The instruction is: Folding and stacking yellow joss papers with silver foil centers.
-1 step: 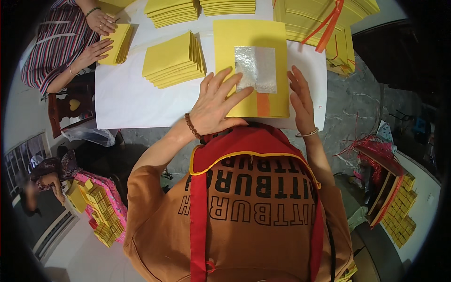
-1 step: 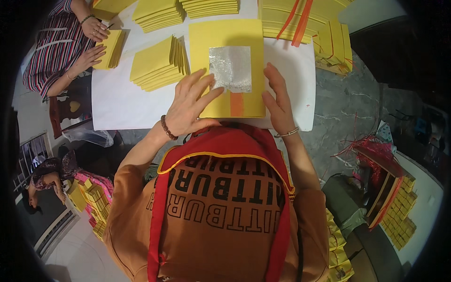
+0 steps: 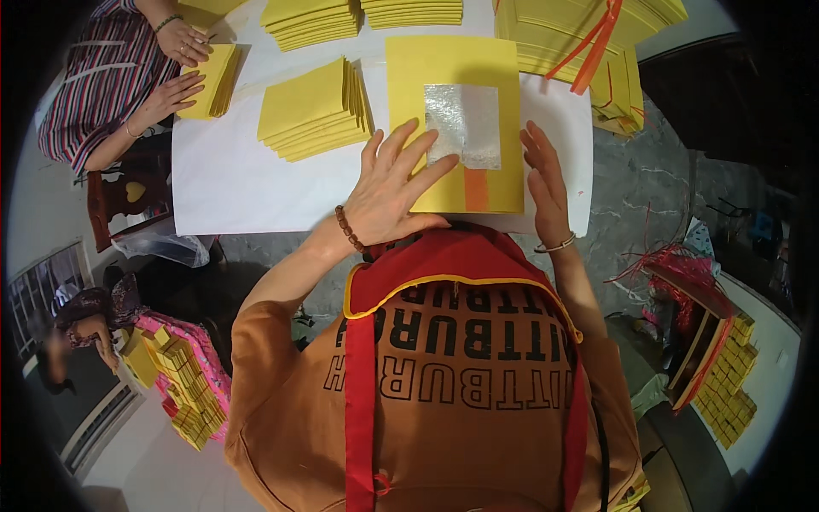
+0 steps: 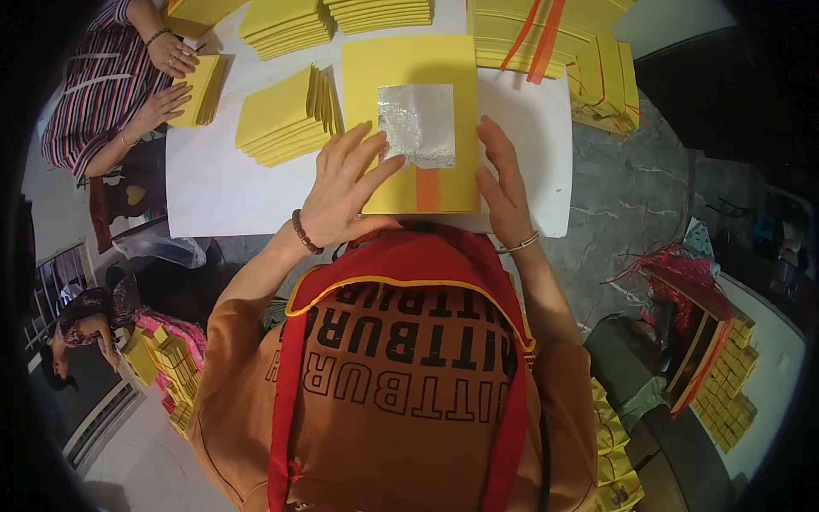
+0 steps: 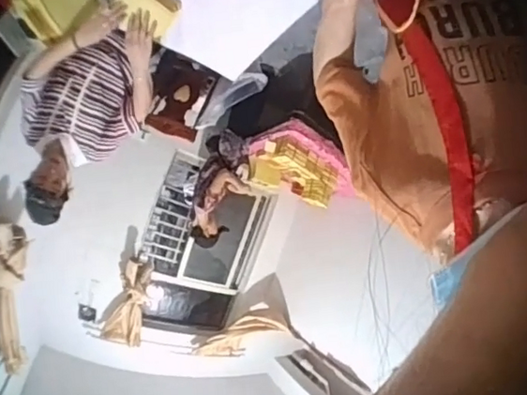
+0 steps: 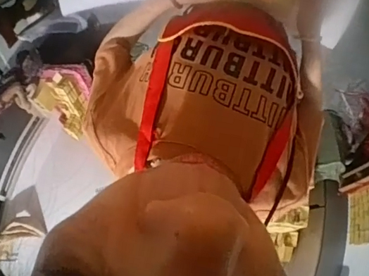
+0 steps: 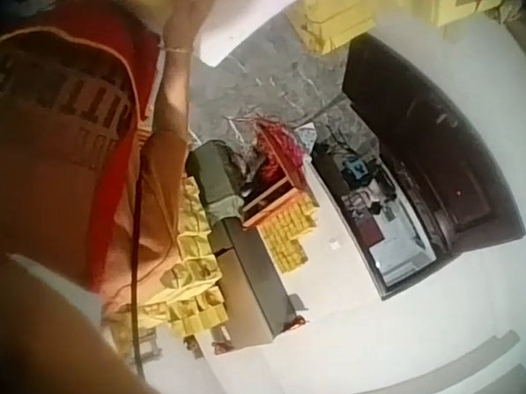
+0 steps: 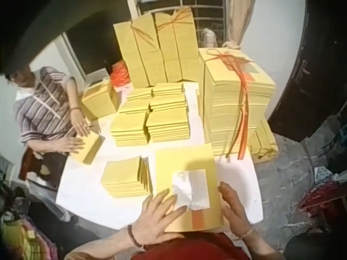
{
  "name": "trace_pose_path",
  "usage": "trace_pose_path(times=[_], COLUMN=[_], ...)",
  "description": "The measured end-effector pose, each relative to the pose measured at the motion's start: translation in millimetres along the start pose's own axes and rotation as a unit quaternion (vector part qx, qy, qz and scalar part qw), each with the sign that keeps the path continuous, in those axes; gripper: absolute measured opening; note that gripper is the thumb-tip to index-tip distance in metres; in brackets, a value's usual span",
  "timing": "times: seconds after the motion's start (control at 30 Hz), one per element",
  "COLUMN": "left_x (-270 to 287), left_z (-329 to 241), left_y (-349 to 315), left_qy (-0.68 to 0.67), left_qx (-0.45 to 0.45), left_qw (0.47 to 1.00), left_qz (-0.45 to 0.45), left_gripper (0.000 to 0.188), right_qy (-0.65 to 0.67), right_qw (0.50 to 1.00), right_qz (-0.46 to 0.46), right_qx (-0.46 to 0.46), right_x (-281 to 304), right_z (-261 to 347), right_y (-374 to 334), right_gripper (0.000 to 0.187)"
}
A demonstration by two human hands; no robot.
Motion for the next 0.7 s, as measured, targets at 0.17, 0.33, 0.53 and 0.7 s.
trace_pose_path(times=[0.17,0.33,0.53,0.7], left_x=[-12.1,-10.1,-5.4,10.7], left_z=[-4.4,-5.6,-11.0,-7.4], left_y=[5.0,4.5,5.9,13.4], left_qy=[-0.016,-0.019,-0.044,-0.146], left_qx=[0.007,0.017,-0.005,-0.015], left_qw=[0.999,0.999,0.999,0.989], left_qz=[0.036,0.033,0.020,-0.026], left_gripper=[0.077,0.076,0.053,0.019], right_qy=[0.034,0.083,0.039,-0.016], right_qw=[0.999,0.995,0.998,1.000], right_qz=[-0.013,-0.032,-0.043,0.014], right_qx=[-0.027,-0.034,0.005,0.006], right_x=[-0.4,3.6,7.8,1.6], right_z=[-2.3,-2.3,0.7,-9.4], right_y=[-5.8,-8.5,-9.2,-8.7], right_gripper=[0.055,0.044,0.035,0.030])
Point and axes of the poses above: each hand's wrist, its own y-axis towards the middle knuckle, its own x-axis out of the back of the hand, z = x × y, the point moved 10 cm from there along y, towards the middle knuckle, and after that the axes turned 13 degrees about y, right-handed, at the moved point
